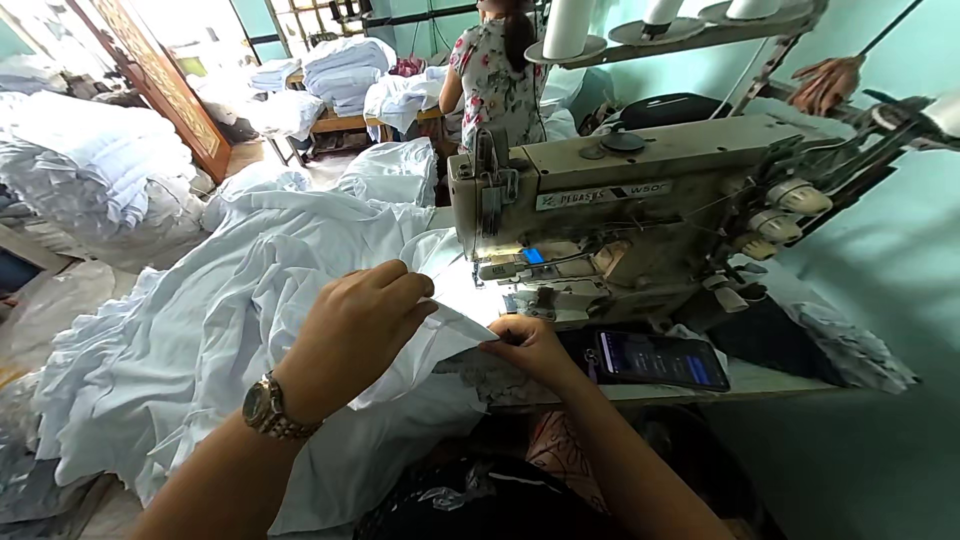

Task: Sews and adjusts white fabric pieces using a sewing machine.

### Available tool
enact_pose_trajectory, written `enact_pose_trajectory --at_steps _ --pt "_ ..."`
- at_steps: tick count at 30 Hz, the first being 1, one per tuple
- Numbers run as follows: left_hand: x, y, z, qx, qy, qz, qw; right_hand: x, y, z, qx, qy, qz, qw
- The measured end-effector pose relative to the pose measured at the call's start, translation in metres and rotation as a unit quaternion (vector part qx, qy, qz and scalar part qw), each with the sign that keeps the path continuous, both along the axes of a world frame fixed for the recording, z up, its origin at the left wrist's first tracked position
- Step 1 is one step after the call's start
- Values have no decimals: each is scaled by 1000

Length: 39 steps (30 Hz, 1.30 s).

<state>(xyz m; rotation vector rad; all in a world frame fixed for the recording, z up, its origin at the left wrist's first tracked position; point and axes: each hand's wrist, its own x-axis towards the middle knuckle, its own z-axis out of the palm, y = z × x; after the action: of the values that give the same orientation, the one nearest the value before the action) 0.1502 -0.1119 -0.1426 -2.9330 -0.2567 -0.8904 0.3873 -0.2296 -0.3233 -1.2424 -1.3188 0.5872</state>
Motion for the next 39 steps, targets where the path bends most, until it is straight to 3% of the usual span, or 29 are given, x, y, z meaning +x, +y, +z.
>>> enact_pose_trajectory --at_steps 4,7,10,12,16,18,27,30,33,39 --pt "4 6 -13 10 18 19 1000 -1 -1 -3 10 1 8 1000" --pt "3 -1 -23 -43 42 1 998 -4 -4 -3 7 8 11 1000" --pt "-3 -23 -35 -206 83 -141 965 -5 -10 -6 20 29 26 999" --pt "4 -25 -51 -252 96 -198 942 -7 -13 -10 20 45 26 998" --pt "35 4 -99 -171 171 6 970 -9 -13 -10 16 32 9 999" --pt "47 18 -123 -156 168 57 972 -9 -13 -12 18 30 1 999" --pt "79 57 -140 -139 61 103 983 -9 -9 -19 48 16 -36 998" --pt "79 44 -136 -131 13 103 986 -9 -10 -11 61 10 -46 997" --pt "75 25 -135 -142 26 72 987 -10 -10 -16 68 14 -50 996" --pt "75 33 -142 -153 18 71 986 -17 -10 -16 53 31 -60 996"
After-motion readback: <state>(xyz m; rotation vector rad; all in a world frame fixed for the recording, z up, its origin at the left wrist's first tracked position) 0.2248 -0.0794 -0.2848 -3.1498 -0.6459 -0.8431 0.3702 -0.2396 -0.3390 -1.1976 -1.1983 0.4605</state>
